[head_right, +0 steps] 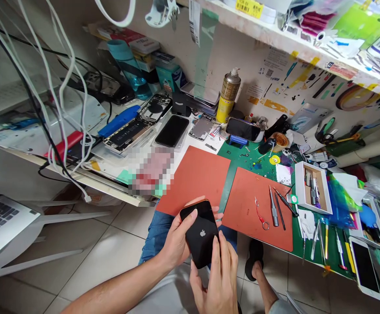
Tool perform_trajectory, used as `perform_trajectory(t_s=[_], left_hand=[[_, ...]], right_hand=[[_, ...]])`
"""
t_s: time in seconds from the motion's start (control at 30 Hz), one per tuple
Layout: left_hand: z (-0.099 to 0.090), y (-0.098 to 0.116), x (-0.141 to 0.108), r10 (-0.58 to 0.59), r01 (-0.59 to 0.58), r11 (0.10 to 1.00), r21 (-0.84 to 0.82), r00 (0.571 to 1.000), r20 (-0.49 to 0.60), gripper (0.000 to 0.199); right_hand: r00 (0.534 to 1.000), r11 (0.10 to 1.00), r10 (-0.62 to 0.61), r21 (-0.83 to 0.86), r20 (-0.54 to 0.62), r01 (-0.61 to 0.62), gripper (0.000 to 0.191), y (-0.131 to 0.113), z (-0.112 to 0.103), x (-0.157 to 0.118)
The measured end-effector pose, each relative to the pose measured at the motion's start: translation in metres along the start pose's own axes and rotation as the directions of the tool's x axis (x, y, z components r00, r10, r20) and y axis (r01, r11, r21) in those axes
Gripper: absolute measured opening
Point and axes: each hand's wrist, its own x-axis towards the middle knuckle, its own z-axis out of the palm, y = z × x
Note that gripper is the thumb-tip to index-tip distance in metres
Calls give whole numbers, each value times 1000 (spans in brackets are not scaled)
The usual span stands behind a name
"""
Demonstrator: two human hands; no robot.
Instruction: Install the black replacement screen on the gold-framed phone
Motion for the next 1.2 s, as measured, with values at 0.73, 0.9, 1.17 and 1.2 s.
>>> perform_trajectory(t_s=[0.73, 0.9, 1.17, 1.2], left_hand=[[5, 5, 2, -74, 74, 997, -32, 997, 5, 43], [4, 6, 0, -82, 82, 995, -52, 997, 1, 56], [6, 10, -2, -90, 91, 995, -39, 995, 40, 49], [6, 10, -3, -100, 102, 994, -39, 994, 44, 47]], right_hand=[[996, 997, 74, 10, 39, -75, 92, -8, -7, 0], [992, 993, 101, 59, 72, -106, 88, -8, -10, -1], [997, 999, 34, 1, 70, -34, 93, -2, -12, -9], [997, 1000, 24, -9, 70, -24, 93, -1, -12, -10]])
